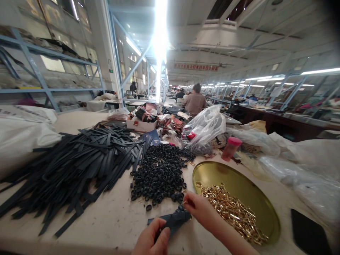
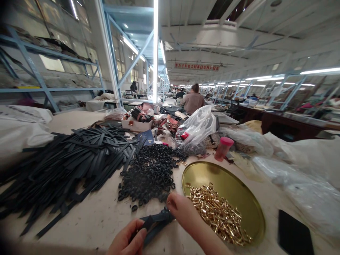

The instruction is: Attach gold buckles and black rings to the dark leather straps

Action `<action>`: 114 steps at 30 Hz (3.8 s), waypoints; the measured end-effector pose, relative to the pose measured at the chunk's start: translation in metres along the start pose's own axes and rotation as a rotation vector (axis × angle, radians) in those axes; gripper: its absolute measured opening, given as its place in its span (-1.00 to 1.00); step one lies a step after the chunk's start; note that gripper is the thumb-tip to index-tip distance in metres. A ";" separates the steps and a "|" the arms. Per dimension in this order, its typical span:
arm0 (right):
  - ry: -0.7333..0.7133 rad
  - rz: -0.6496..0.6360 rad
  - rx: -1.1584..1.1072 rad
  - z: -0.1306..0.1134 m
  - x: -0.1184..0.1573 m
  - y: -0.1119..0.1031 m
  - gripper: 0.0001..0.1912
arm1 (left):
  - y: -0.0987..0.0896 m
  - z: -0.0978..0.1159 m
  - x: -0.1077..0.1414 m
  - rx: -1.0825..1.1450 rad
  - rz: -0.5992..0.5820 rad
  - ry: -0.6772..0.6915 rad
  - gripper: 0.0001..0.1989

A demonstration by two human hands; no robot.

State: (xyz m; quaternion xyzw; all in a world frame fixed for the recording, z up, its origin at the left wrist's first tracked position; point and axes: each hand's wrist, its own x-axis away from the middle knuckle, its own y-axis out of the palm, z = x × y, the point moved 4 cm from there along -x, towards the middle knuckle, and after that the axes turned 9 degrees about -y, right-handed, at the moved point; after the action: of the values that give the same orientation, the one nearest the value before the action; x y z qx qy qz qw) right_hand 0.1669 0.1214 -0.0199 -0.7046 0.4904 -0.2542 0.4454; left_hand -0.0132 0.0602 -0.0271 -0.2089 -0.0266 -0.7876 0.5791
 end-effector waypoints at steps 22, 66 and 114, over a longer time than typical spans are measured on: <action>0.101 -0.110 -1.345 -0.047 0.035 0.038 -0.55 | 0.004 0.014 -0.023 -0.212 0.092 -0.024 -0.82; 0.514 0.580 -1.362 -0.004 0.061 0.060 -0.70 | 0.020 -0.002 0.008 -0.063 -0.129 -0.142 -0.81; 0.207 0.110 -1.123 -0.040 0.036 0.045 -0.49 | 0.011 0.003 0.004 -0.128 0.047 0.027 -0.78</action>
State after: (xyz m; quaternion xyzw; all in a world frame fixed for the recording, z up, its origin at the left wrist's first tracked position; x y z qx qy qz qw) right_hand 0.1282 0.0679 -0.0434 -0.7782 0.6270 0.0014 -0.0351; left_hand -0.0034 0.0540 -0.0254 -0.2356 0.0366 -0.7765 0.5833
